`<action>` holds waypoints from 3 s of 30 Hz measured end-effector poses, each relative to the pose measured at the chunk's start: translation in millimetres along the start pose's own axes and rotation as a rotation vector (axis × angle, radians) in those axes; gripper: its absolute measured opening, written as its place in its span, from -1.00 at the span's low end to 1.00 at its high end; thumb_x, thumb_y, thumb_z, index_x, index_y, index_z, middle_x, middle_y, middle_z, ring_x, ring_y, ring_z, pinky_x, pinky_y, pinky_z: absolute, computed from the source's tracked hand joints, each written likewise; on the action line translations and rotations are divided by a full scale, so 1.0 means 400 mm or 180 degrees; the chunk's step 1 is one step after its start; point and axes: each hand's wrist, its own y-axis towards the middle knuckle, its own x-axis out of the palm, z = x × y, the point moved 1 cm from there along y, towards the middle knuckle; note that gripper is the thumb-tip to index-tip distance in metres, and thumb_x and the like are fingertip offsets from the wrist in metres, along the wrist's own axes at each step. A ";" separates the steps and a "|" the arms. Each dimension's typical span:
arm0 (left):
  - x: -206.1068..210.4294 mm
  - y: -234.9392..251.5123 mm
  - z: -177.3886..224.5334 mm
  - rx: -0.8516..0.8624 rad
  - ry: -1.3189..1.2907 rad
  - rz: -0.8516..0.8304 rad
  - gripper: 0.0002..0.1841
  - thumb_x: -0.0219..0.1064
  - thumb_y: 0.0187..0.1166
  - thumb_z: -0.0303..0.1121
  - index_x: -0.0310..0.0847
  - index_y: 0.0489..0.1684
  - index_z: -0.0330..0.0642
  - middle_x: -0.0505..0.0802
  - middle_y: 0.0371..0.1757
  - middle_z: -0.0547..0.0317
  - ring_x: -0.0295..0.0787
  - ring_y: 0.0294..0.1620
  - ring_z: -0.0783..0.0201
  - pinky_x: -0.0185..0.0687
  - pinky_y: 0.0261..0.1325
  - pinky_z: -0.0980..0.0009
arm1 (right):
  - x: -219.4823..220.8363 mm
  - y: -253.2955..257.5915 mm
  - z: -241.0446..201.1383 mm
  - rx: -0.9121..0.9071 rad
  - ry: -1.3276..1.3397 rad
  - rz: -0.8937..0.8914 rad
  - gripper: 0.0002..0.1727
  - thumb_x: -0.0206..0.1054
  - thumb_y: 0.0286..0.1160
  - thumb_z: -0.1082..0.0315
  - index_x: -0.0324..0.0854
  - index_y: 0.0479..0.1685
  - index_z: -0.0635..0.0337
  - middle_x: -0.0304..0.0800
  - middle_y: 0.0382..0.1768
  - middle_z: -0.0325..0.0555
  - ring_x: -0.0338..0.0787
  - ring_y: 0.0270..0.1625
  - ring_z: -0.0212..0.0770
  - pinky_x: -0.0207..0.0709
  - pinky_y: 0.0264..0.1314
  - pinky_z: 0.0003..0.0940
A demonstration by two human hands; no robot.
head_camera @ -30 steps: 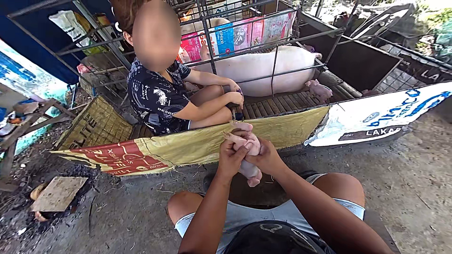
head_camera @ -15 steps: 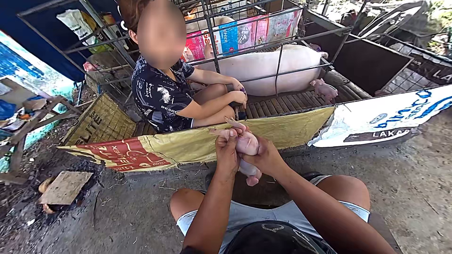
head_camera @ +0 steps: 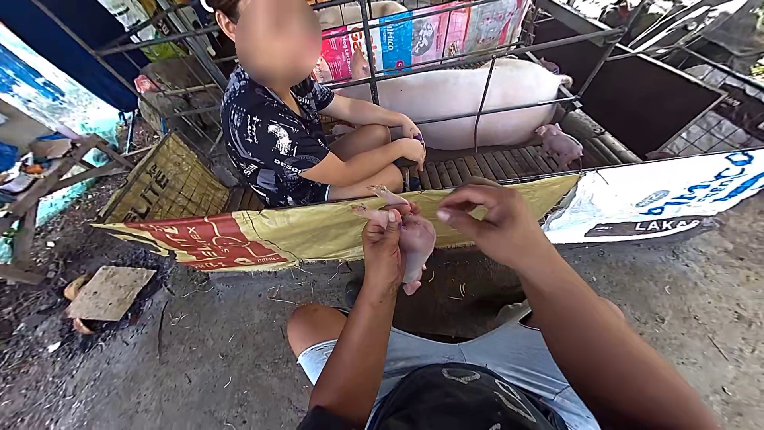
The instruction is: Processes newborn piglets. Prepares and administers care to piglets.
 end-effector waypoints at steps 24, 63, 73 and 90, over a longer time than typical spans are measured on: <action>-0.062 0.015 -0.039 0.0234 0.0518 0.0258 -0.91 0.35 0.62 -0.51 0.78 -0.12 -0.18 0.87 -0.14 0.10 0.82 -0.16 0.29 0.80 -0.02 0.29 | 0.030 0.004 0.104 0.0803 -0.0615 -0.0249 -0.71 0.41 0.43 0.51 0.75 0.11 0.10 0.82 -0.11 -0.16 0.80 -0.21 -0.23 0.74 -0.19 -0.15; -0.094 -0.008 0.053 0.0293 0.2242 -0.1037 -0.91 0.53 0.48 -0.42 0.82 -0.21 -0.22 0.81 -0.14 0.15 0.74 -0.17 0.33 0.74 -0.09 0.42 | 0.112 -0.046 0.038 -0.0234 -0.0141 -0.0540 -0.90 0.39 0.48 0.44 0.84 -0.25 0.10 0.87 -0.28 -0.29 0.81 -0.22 -0.46 0.73 -0.11 -0.49; -0.116 0.001 0.050 -0.0015 0.3159 -0.1805 -0.91 0.58 0.43 -0.37 0.83 -0.25 -0.12 0.75 -0.05 0.22 0.68 -0.01 0.36 0.68 0.09 0.36 | 0.109 -0.046 0.026 -0.0039 -0.0506 -0.0842 -0.87 0.38 0.45 0.45 0.83 -0.34 0.07 0.81 -0.45 -0.26 0.77 -0.37 -0.30 0.68 -0.26 -0.23; -0.202 -0.044 -0.105 0.0110 0.2820 -0.1814 -0.96 0.46 0.50 -0.50 0.76 -0.33 -0.22 0.76 -0.20 0.33 0.71 -0.10 0.46 0.68 0.06 0.50 | -0.358 -0.790 -0.090 0.1161 -0.0943 0.1709 -0.84 0.36 0.58 0.43 0.80 -0.06 0.32 0.89 0.00 -0.02 0.85 0.11 -0.19 0.77 0.21 -0.20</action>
